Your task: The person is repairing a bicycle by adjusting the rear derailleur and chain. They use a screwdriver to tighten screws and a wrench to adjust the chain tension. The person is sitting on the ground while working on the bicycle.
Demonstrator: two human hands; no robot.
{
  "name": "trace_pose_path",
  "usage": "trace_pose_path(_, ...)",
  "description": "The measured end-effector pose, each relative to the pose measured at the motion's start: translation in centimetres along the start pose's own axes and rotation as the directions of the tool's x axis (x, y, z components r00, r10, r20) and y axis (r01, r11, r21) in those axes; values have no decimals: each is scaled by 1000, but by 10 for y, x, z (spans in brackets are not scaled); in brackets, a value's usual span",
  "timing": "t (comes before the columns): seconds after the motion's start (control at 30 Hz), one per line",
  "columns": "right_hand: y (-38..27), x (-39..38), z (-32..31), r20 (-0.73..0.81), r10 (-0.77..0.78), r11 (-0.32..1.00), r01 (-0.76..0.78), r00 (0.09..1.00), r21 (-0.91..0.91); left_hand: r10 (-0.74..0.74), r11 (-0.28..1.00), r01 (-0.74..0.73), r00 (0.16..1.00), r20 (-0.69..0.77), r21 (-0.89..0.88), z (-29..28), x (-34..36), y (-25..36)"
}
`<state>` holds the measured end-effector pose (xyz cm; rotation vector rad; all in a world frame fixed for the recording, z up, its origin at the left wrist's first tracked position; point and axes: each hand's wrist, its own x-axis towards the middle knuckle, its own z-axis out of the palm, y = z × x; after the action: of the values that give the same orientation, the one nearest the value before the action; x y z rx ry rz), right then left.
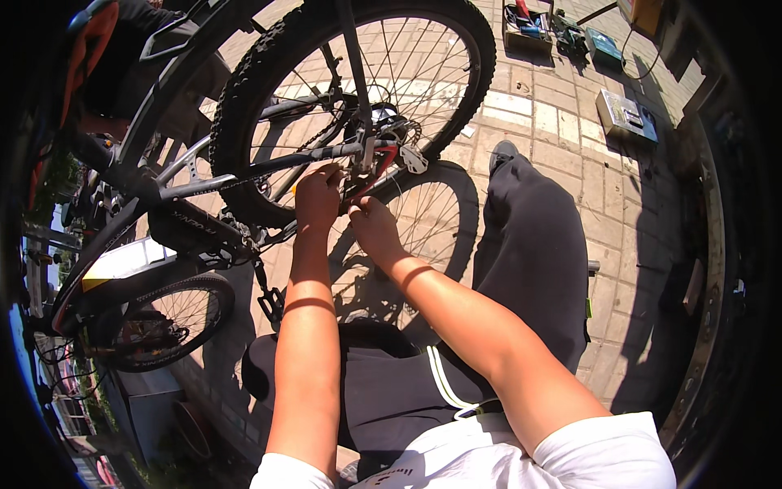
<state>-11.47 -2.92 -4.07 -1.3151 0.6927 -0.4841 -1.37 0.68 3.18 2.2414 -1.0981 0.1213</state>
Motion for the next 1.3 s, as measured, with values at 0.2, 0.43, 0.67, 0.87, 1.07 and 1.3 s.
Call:
trace_pose_path(0.2,-57,-10,-27,282,128,659,131,951,-741,-520,610,560,817,250,-561,-1,-5,-6)
trace_pose_path(0.43,-116,-24,-61,220,148,961,-88,964,-261,-552,327,560,767,327,-761,39,6,5)
trace_pose_path(0.67,-83,10,-88,307,90,874,72,948,-481,-518,616,487,843,148,-619,31,-2,7)
trace_pose_path(0.87,-127,-4,-70,135,-344,453,290,929,-843,-228,830,100,959,-170,-549,57,-15,-14)
trace_pose_path(1.07,-130,-4,-72,140,-338,496,303,931,-814,-107,896,-4,968,-226,-444,50,-13,-13)
trace_pose_path(1.3,-148,-21,-77,242,-419,700,481,875,-528,-162,894,69,971,-175,-443,48,-12,-15)
